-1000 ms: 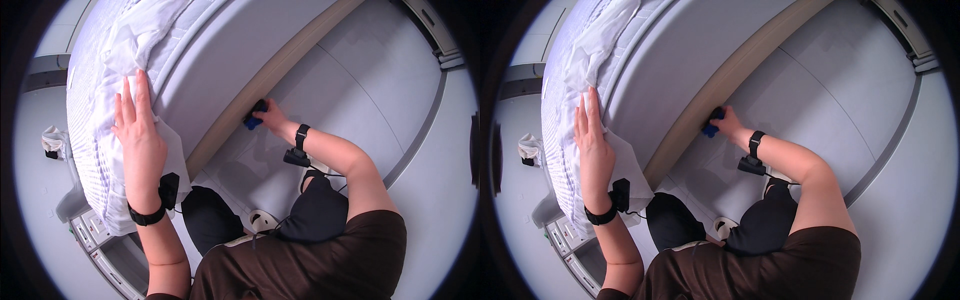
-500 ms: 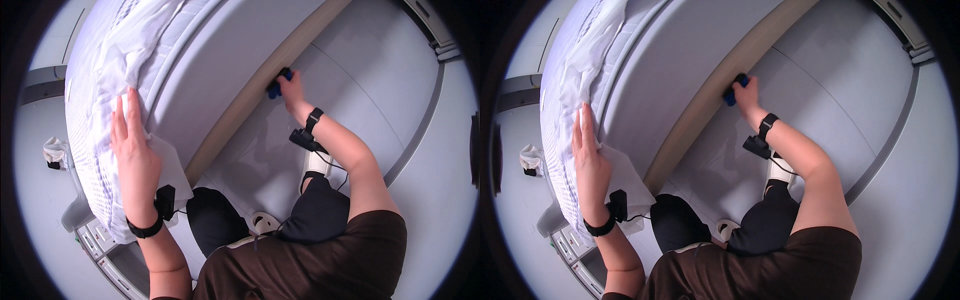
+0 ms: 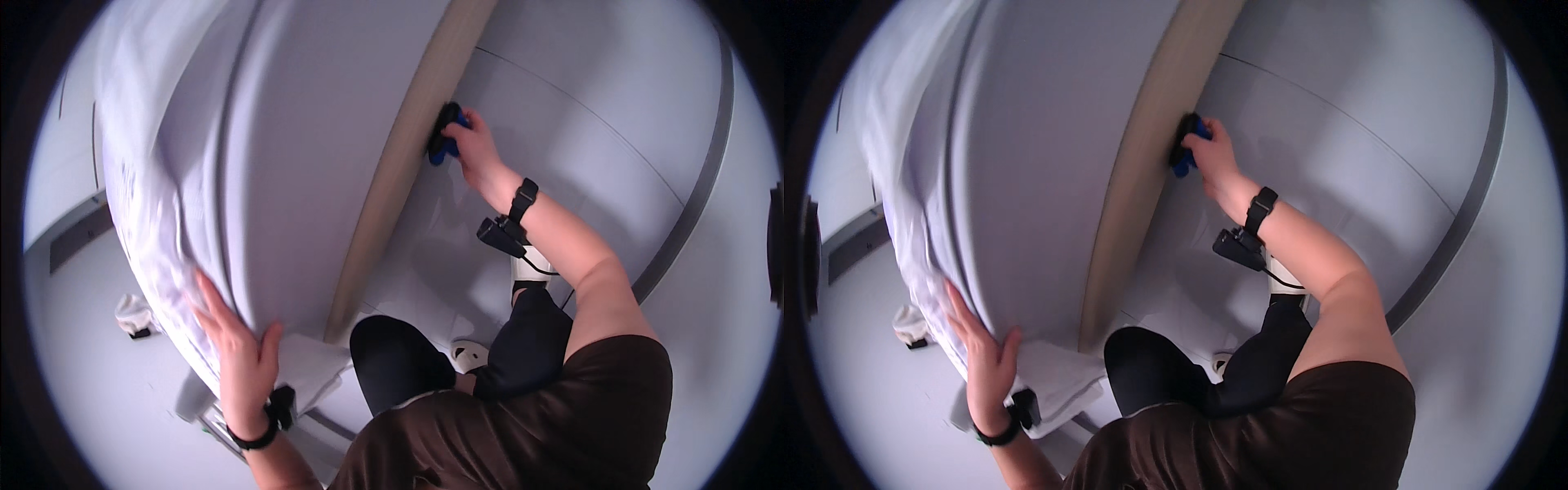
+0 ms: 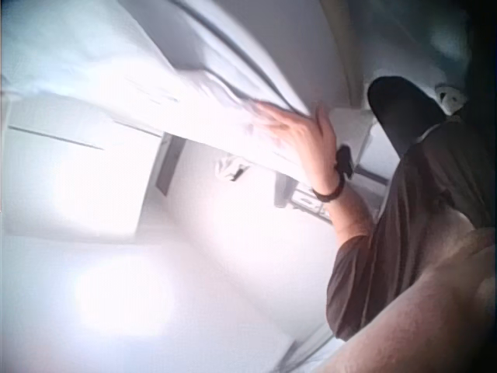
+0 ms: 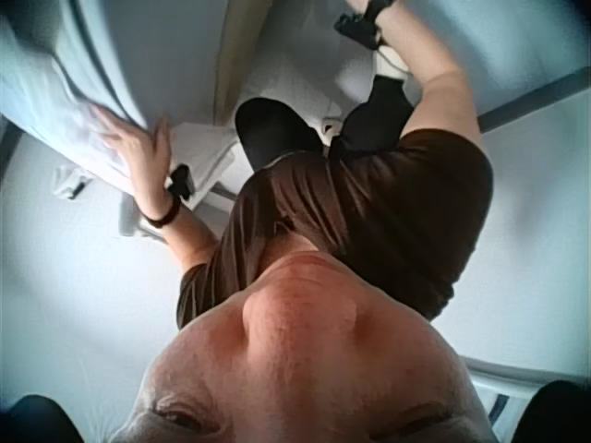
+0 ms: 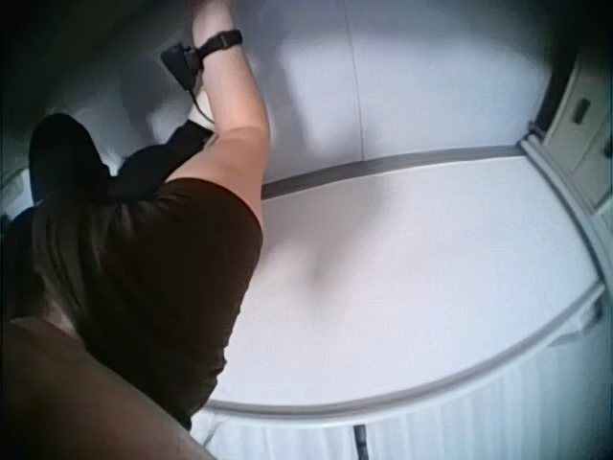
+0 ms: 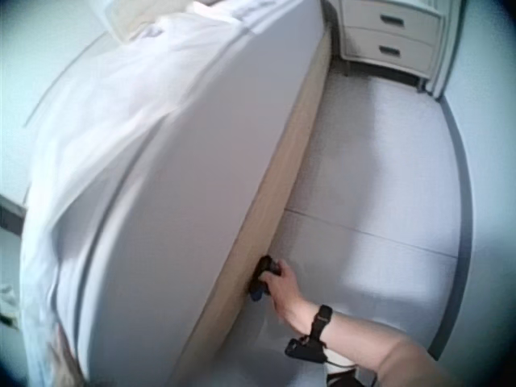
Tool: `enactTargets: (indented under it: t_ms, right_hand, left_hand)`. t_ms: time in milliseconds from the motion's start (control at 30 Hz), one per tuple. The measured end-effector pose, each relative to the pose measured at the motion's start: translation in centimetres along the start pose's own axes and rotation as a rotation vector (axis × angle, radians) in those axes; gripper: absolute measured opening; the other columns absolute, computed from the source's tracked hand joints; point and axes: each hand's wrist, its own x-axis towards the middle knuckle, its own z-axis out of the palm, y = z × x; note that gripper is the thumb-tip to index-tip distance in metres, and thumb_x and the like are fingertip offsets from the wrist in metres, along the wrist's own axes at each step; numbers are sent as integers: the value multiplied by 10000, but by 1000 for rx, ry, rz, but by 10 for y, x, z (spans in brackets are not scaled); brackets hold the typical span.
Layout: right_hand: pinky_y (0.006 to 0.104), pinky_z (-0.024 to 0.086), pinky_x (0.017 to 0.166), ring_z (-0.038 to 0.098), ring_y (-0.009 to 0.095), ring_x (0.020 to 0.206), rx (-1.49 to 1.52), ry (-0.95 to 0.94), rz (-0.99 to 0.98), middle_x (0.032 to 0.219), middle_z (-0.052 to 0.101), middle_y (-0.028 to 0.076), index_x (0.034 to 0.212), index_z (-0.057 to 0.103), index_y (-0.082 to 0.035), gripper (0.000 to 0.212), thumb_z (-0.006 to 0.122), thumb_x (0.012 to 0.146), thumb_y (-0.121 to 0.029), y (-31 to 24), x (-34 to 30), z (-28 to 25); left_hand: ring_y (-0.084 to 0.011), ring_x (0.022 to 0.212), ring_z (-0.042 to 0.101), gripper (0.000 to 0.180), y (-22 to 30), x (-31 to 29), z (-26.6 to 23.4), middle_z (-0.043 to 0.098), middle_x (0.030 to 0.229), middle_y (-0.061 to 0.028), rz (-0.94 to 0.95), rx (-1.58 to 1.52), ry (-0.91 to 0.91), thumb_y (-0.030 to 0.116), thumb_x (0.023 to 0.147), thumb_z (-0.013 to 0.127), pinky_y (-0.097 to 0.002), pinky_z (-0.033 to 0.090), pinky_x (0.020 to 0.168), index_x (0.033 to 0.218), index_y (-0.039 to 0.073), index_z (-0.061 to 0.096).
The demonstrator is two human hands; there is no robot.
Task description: The person wipes the top surface and the side of a nightstand with a cloth, then uses the cloth to wipe the side of a bed frame.
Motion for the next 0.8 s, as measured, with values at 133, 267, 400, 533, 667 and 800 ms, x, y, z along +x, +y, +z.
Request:
enactTargets:
  t_ms: [133,267,400,533,667,800]
  right_hand:
    - [296,415,699,515,137,853,122,60,41,949,550,14,1110,526,-113,324,574,795,-59,-24,13,-3]
    - [266,395,703,504,129,852,197,41,109,956,546,18,1110,538,-125,306,548,811,-62,-18,5,2]
    - [279,451,795,543,132,915,145,-180,379,1002,564,21,1124,557,-112,311,523,829,-22,-12,-28,-13]
    - [288,453,784,539,135,909,-262,-267,357,994,590,37,1155,561,-55,343,536,813,-49,-23,-73,-32]
    - [314,468,749,600,209,845,-665,-214,274,940,641,110,1139,591,-54,377,577,766,-99,-71,-118,-52]
    - [356,482,830,622,308,964,-980,-146,81,1033,648,152,1125,592,-66,381,612,746,-103,-83,-146,-108]
  left_hand:
    - [-446,1413,-15,1032,-4,-5,-5,-125,1520,-275,-66,2,-187,20,769,629,-540,-39,1131,1421,-43,-169]
    - [-546,1367,0,1019,-4,2,-7,-130,1481,-349,-114,10,-247,99,820,642,-570,0,1122,1410,-67,-172]
    - [-707,1204,183,1026,-5,11,1,113,1333,-531,-99,182,-257,161,822,666,-653,146,1044,1339,-211,-138]
    - [-687,1242,124,1018,-1,11,8,56,1385,-487,-101,211,-194,169,824,666,-708,223,971,1367,-177,-122]
    - [-648,1292,47,1011,2,9,5,-8,1432,-428,-153,262,-157,197,825,672,-767,301,866,1399,-133,-91]
    - [-629,1314,-39,1039,14,9,-2,-24,1375,-493,-225,184,-238,220,798,704,-779,305,857,1427,-80,-67]
